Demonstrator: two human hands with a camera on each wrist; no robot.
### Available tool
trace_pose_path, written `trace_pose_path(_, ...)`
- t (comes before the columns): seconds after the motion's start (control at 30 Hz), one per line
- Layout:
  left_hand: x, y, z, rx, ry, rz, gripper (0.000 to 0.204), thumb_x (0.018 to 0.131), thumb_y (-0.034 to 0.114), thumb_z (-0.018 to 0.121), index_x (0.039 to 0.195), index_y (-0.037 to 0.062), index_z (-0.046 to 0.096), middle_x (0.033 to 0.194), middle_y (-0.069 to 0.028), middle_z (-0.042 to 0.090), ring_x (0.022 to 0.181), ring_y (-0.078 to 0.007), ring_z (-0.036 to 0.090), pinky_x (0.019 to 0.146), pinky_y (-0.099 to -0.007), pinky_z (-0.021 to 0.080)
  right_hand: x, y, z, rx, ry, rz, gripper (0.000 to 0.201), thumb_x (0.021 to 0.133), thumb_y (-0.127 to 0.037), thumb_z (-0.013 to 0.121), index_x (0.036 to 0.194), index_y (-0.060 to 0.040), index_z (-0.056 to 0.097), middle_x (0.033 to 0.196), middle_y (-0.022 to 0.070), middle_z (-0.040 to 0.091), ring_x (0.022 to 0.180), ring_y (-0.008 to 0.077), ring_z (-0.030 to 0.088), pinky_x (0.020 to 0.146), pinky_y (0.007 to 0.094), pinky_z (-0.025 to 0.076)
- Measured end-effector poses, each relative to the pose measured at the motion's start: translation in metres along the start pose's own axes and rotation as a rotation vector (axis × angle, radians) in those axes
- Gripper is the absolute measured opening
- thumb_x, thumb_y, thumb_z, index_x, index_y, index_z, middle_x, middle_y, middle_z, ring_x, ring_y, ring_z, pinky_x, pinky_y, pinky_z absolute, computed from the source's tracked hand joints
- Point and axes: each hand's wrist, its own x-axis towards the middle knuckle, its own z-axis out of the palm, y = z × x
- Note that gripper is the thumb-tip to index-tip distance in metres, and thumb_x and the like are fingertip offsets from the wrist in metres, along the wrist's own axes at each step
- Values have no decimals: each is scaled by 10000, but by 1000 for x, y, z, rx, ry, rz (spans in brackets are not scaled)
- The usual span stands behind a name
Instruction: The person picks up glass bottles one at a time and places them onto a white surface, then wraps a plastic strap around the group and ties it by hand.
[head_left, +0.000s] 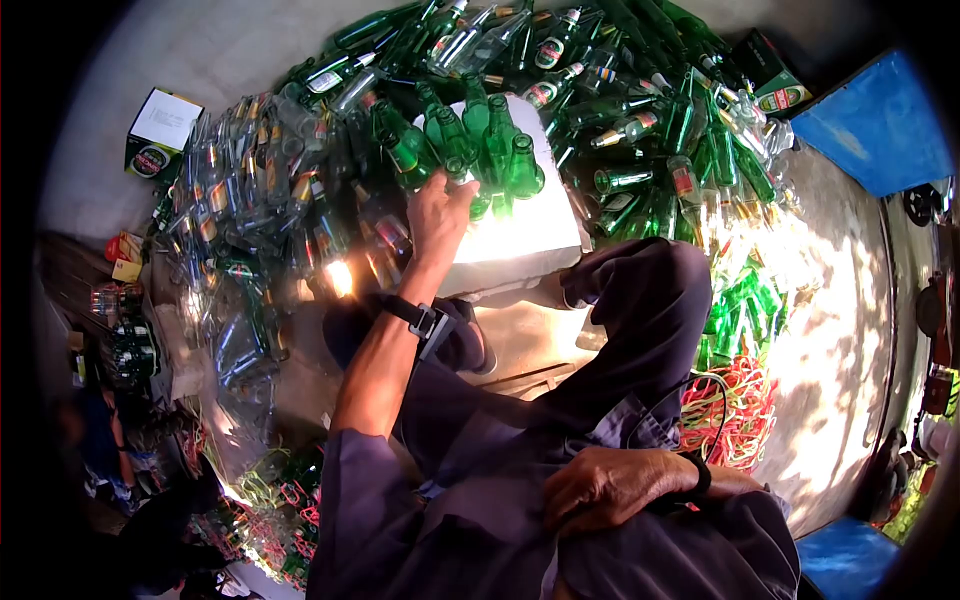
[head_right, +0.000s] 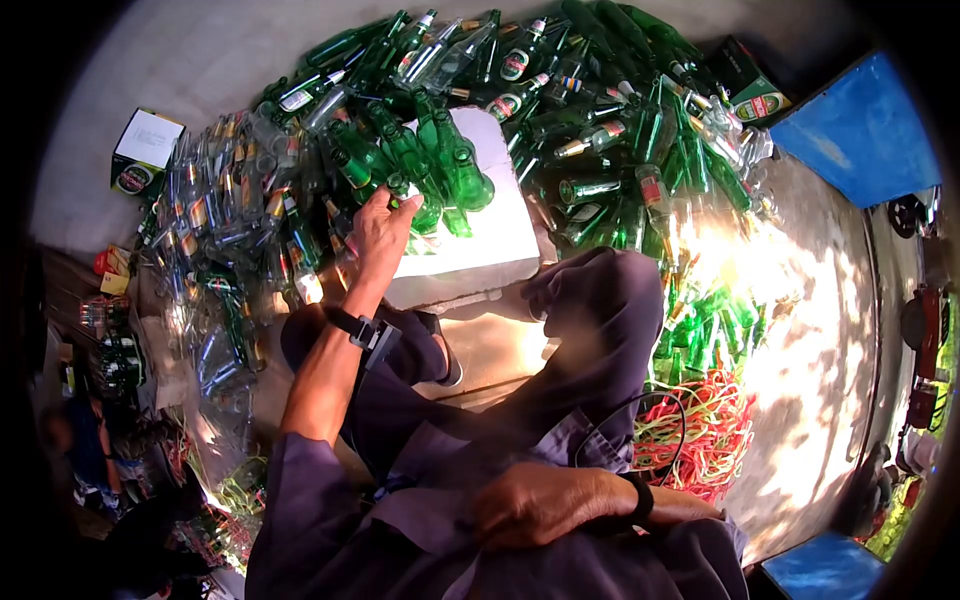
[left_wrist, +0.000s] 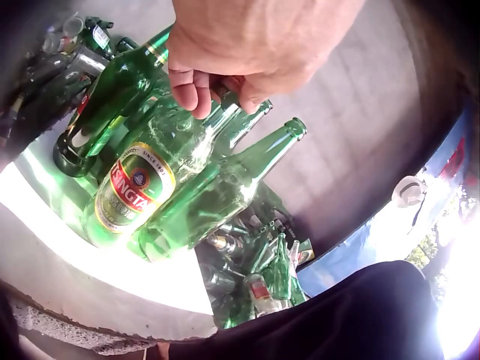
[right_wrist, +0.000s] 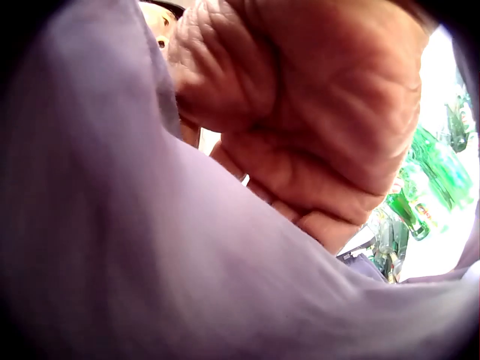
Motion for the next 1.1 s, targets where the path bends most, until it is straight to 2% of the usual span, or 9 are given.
trace_pose_path(0.03,0,1,0,0,1,1,253,843,201,704,1021,26,671,820,-161,689,737,-322,662,710,-394,506,0,1,0,-15,30,-26,125,912,-123,667,967,-11,686,895,145,635,817,319,660,666,397,513)
trace_pose_path(0.1,-1,3,1,-90,8,-16,193,876,138,695,1030,28,659,818,-18,636,726,-97,521,709,-275,452,1,0,-2,-32,58,-53,120,914,-124,650,946,-15,687,883,149,630,808,325,655,658,402,507)
trace_pose_path(0.23,2,-3,3,-168,4,13,192,875,131,699,1027,25,648,814,-17,634,724,-94,531,705,-282,461,1,2,-3,-56,49,-53,143,906,-128,676,985,-9,691,907,148,643,815,320,663,660,396,520)
trace_pose_path(0.33,4,-14,10,-28,19,-6,238,849,151,722,1035,33,630,813,-70,656,719,-187,607,708,-338,489,1,3,-3,-65,35,-51,170,902,-135,704,1014,-9,686,911,140,643,810,302,668,656,379,523)
trace_pose_path(0.43,0,-23,12,209,-17,37,362,795,230,747,1069,42,604,910,-210,683,861,-438,648,763,-455,510,0,3,-2,-72,42,-61,185,900,-147,714,1023,-12,683,913,134,638,791,282,667,643,361,518)
trace_pose_path(0.73,0,-23,25,357,-85,-129,431,836,385,684,1111,59,621,1000,-235,693,963,-448,650,818,-486,517,-5,1,0,-52,95,-82,236,900,-159,730,1081,-18,672,927,107,628,744,228,651,609,324,501)
trace_pose_path(1.0,1,-18,23,140,-93,-207,402,808,311,716,1126,79,631,974,-179,719,936,-401,677,802,-456,527,-7,2,-5,-15,132,-40,301,893,-142,751,1161,-32,672,895,85,629,721,167,629,606,297,491)
trace_pose_path(1.07,4,-35,29,265,-4,-100,416,794,286,730,1140,81,625,977,-178,721,937,-400,679,806,-459,528,-6,-2,-9,54,92,36,273,896,-162,719,1068,43,666,1019,194,678,940,348,670,785,402,545)
trace_pose_path(1.1,5,-36,29,266,-5,-101,416,794,286,730,1140,81,625,977,-178,721,937,-400,679,806,-459,528,-6,-1,-9,55,92,36,273,896,-162,719,1068,43,666,1019,194,678,940,348,670,785,402,545)
